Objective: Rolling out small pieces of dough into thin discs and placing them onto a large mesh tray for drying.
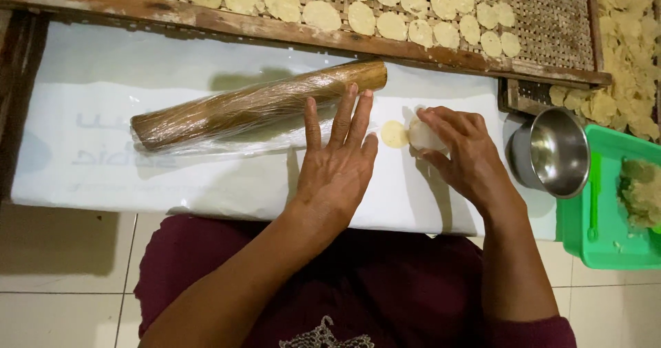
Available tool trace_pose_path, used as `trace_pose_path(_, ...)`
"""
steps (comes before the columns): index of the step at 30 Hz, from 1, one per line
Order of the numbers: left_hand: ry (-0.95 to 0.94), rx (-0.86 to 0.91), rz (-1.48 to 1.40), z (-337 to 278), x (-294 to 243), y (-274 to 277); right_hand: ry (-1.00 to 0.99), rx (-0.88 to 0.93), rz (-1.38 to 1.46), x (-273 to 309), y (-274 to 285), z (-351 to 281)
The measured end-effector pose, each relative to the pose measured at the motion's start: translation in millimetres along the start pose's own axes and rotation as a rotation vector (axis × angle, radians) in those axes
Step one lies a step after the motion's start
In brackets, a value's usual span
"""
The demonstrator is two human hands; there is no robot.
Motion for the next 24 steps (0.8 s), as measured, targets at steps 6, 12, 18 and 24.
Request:
trace_pose_path(6, -0.001, 0.054, 0.034, -1, 0, -2, 0.076, -0.066, -0.039, 20, 7, 2)
trace_pose_path(12, 0.005, -0.032, 0.037, -3, 2, 0, -0.026, -0.007, -0.117, 21, 2, -1)
trace_pose_path(18, 0.022, 0.103, 0.035, -1, 2, -5, -0.013, -0.078, -0.143, 14, -4, 4)
trace_pose_path(24, 0.036, 0.039, 0.033, -5, 5, -2, 0.025, -0.098, -0.128, 10, 1, 1)
Point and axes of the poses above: each hand's wrist, its own z-axis towards the middle knuckle, its own y-axis out of the back of the hand, x = y × z, the point moved 8 cm from there along z, towards the middle knuckle, and after that the axes turned 7 degrees about z, right-handed, at the moved point
